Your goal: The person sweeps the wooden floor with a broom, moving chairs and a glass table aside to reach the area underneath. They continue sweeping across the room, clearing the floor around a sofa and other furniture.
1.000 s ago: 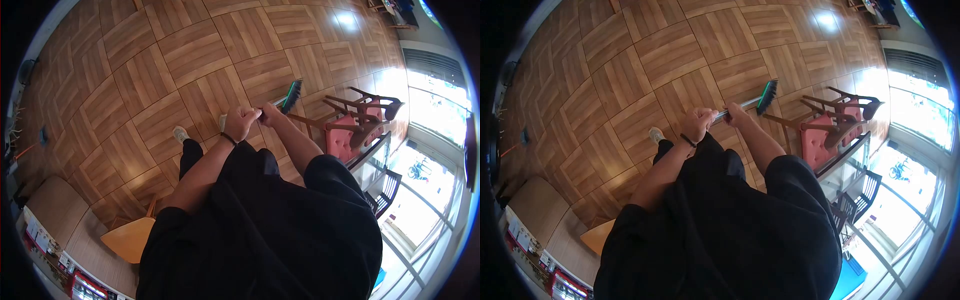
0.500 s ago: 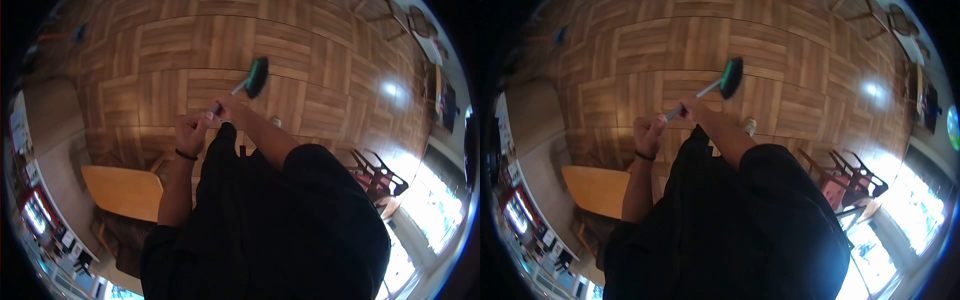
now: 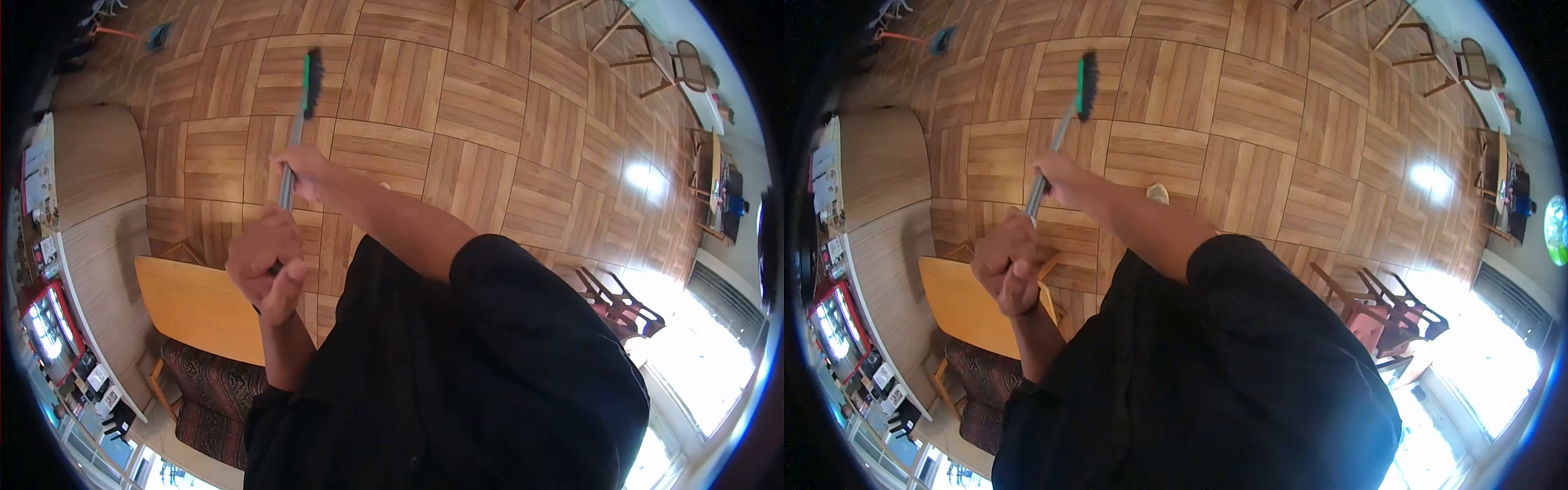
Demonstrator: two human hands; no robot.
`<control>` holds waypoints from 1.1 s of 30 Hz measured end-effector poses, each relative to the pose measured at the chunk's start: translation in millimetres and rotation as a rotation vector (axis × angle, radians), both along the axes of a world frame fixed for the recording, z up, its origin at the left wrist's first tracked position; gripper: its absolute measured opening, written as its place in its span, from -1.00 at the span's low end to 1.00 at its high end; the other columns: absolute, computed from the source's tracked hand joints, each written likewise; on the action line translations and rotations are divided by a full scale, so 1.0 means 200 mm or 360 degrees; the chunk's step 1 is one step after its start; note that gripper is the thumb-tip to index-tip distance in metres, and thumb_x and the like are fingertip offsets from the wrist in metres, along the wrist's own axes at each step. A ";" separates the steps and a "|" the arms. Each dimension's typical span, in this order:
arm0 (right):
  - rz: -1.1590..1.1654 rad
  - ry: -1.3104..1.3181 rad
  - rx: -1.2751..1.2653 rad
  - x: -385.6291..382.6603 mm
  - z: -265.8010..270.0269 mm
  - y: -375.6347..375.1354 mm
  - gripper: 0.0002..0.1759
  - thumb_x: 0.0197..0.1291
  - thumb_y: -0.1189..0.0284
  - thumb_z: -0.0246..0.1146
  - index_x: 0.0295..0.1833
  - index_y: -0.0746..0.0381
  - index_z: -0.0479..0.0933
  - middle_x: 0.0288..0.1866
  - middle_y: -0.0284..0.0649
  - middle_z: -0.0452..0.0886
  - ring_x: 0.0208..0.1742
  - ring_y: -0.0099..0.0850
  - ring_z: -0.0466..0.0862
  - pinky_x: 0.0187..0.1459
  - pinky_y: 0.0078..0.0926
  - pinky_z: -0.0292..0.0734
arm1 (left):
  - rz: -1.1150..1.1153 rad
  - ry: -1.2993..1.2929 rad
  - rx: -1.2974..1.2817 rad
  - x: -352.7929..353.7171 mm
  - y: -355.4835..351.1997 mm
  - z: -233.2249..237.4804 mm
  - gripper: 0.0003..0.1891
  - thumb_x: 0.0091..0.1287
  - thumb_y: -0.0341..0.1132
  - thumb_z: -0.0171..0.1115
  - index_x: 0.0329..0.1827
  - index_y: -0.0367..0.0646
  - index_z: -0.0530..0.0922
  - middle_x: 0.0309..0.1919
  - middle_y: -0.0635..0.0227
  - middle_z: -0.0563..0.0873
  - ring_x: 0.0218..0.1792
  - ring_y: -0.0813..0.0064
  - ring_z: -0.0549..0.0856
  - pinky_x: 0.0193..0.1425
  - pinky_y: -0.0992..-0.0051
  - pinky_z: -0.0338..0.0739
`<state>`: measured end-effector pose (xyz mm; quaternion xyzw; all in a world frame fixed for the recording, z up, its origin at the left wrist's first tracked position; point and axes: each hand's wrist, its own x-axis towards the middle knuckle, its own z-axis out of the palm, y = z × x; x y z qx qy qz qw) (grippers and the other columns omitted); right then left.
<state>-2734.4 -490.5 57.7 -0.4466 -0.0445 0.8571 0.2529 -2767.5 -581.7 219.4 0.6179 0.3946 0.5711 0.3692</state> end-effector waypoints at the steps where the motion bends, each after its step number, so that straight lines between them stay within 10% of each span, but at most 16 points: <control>1: -0.0132 -0.0032 -0.0110 0.05 -0.01 -0.09 -0.77 0.08 0.45 0.25 -0.53 0.19 0.36 -0.65 -0.32 0.36 -0.65 -0.42 0.33 -0.57 -0.40 0.30 | -0.0126 0.0083 -0.0006 0.04 -0.04 0.02 -0.63 0.06 -0.22 0.22 -0.77 -0.16 0.28 -0.78 0.37 0.34 -0.69 0.43 0.32 -0.44 0.44 0.17; 8: 0.0209 -0.0829 0.0356 0.99 0.04 -0.77 -0.85 0.01 0.50 0.24 -0.50 0.21 0.39 -0.61 -0.31 0.39 -0.60 -0.46 0.38 -0.57 -0.40 0.29 | -0.1052 -0.0014 -0.0175 0.63 -0.37 -0.03 -0.73 0.04 -0.30 0.16 -0.72 -0.16 0.32 -0.68 0.31 0.44 -0.57 0.35 0.41 -0.35 0.37 0.22; 15: -0.0893 -0.0297 -0.0446 1.87 -0.31 -1.61 -0.83 0.01 0.47 0.26 -0.50 0.24 0.41 -0.60 -0.28 0.44 -0.53 -0.38 0.51 -0.50 -0.32 0.39 | -0.1616 0.0161 -0.0508 1.34 -0.86 -0.34 -0.69 0.18 -0.29 0.07 -0.68 -0.21 0.29 -0.70 0.30 0.32 -0.58 0.32 0.36 -0.36 0.39 0.22; 17: -0.1135 -0.0244 -0.0542 2.02 -0.02 -1.71 -0.87 0.05 0.48 0.23 -0.48 0.21 0.42 -0.53 -0.24 0.49 -0.48 -0.33 0.53 -0.41 -0.29 0.45 | -0.1709 0.0119 -0.0492 1.52 -0.98 -0.46 -0.69 0.20 -0.29 0.07 -0.66 -0.23 0.31 -0.70 0.28 0.29 -0.58 0.32 0.36 -0.40 0.37 0.18; 22: -0.0867 -0.0472 -0.0060 2.47 -0.86 -2.24 -0.83 0.20 0.40 0.08 -0.31 0.29 0.44 -0.36 -0.12 0.55 -0.31 -0.25 0.58 -0.29 -0.27 0.53 | -0.1730 0.0052 -0.0891 1.81 -1.18 -0.69 -0.61 0.33 -0.21 0.05 -0.62 -0.30 0.39 -0.71 0.30 0.34 -0.57 0.44 0.37 -0.42 0.41 0.23; 25: -0.1077 0.0037 -0.0414 2.45 -0.76 -2.21 -0.82 0.20 0.39 0.06 -0.34 0.27 0.46 -0.34 -0.13 0.55 -0.30 -0.27 0.59 -0.25 -0.31 0.54 | -0.1690 0.0181 -0.0990 1.82 -1.23 -0.85 -0.56 0.36 -0.16 0.04 -0.62 -0.31 0.40 -0.71 0.34 0.38 -0.58 0.49 0.37 -0.41 0.44 0.26; 29: -0.0416 -0.0575 0.0365 2.19 -0.87 -2.11 -0.84 0.18 0.41 0.06 -0.37 0.25 0.47 -0.30 -0.11 0.55 -0.31 -0.27 0.59 -0.24 -0.32 0.54 | -0.1667 0.0428 -0.0917 1.56 -1.12 -0.92 -0.61 0.32 -0.20 0.06 -0.61 -0.31 0.44 -0.71 0.29 0.40 -0.58 0.49 0.40 -0.40 0.44 0.28; 33: -0.0209 -0.0476 0.0162 1.64 -0.70 -1.73 -0.94 0.07 0.50 0.12 -0.42 0.24 0.44 -0.38 -0.17 0.50 -0.33 -0.32 0.55 -0.26 -0.32 0.50 | -0.1400 0.0392 -0.0830 1.06 -0.91 -0.85 -0.67 0.24 -0.25 0.10 -0.59 -0.32 0.43 -0.71 0.23 0.39 -0.61 0.47 0.36 -0.47 0.40 0.24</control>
